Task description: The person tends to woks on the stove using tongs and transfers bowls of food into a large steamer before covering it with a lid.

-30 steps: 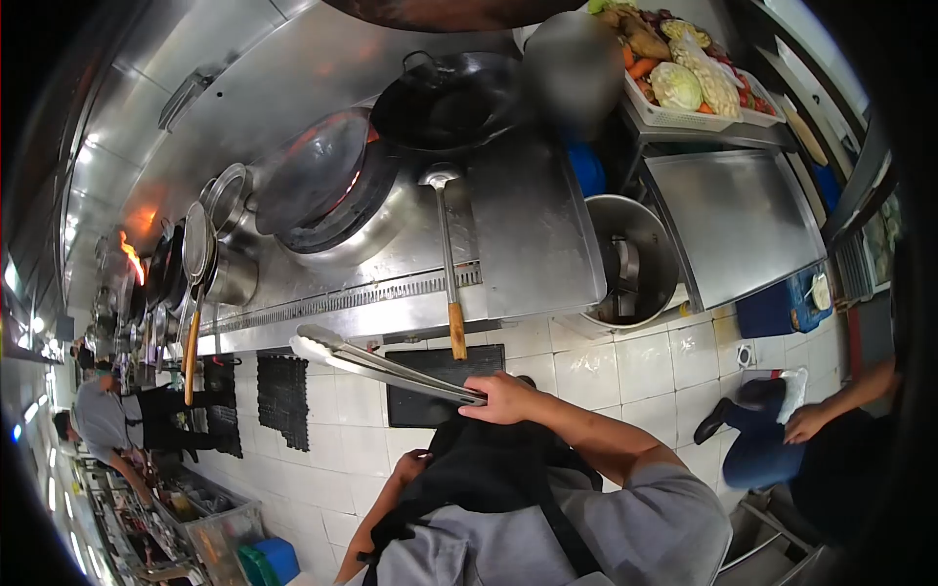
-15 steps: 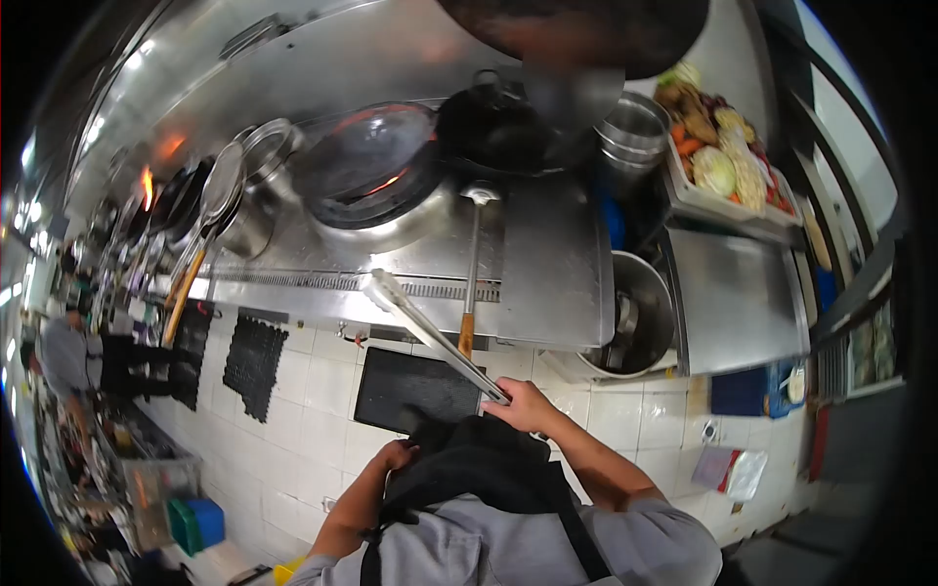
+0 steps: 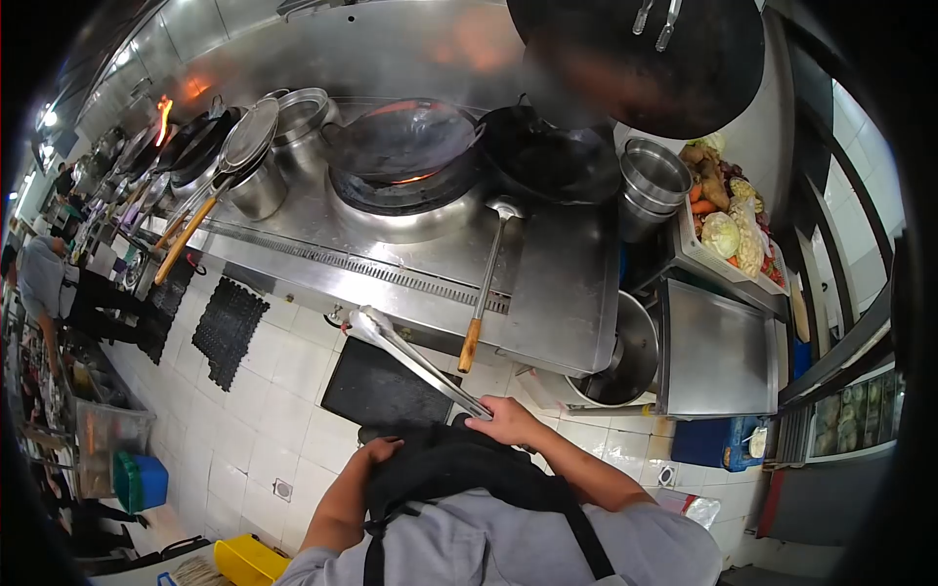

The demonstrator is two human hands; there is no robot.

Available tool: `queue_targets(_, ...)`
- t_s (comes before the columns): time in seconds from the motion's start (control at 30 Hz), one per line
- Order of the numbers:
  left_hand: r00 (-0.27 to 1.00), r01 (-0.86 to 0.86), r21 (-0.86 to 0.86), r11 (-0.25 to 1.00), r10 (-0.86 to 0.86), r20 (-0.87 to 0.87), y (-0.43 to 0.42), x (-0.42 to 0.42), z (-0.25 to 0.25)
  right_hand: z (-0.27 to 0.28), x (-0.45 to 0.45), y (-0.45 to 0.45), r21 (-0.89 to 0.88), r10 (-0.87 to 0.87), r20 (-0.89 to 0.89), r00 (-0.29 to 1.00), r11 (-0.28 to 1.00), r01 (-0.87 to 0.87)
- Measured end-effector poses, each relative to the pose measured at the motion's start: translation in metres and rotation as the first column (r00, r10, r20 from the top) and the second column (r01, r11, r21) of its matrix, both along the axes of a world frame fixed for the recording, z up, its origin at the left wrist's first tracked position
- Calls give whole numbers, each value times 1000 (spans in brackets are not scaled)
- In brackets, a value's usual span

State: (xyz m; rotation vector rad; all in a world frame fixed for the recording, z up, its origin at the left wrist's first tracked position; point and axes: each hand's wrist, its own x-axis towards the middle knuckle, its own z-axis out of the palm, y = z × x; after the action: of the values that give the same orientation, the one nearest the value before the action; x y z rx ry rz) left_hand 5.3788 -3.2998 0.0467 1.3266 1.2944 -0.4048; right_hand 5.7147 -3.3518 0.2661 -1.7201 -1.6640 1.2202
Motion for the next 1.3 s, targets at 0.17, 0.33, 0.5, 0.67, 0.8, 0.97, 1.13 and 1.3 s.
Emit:
queue_targets(0.17,987,159,101,982,-159,-2,-2,-12,-6,-11,-5,11,17,43,7,999,999,-43)
queue_targets(0.33,992,105,144,984,-113,47,-13,-26,-1,-18,-11,29,50,53,27,998,997,-55)
queue_targets(0.5,973,82,78,994,-96,208,-32,-62,-36,-19,-33,35,-37,2,-123,992,999,-6)
queue_targets(0.67,984,-92,-18,996,94,153,-39,-67,1,-20,-48,34,-228,-35,-221,975,974,-16)
queue_targets(0.8,970,-241,56,969,239,41,-41,-74,-5,-23,-53,33,-252,-44,-238,970,967,-18)
queue_targets(0.97,971,-219,161,962,232,-62,-35,-84,-12,-17,-58,32,-287,-58,-233,971,958,-12)
queue_targets(1.13,955,-275,148,950,287,-67,-23,-85,-9,-22,-69,32,-356,-101,-235,967,934,11)
queue_targets(1.3,930,-329,216,919,355,-96,-19,-102,-17,-23,-90,37,-410,-26,-164,986,911,-45)
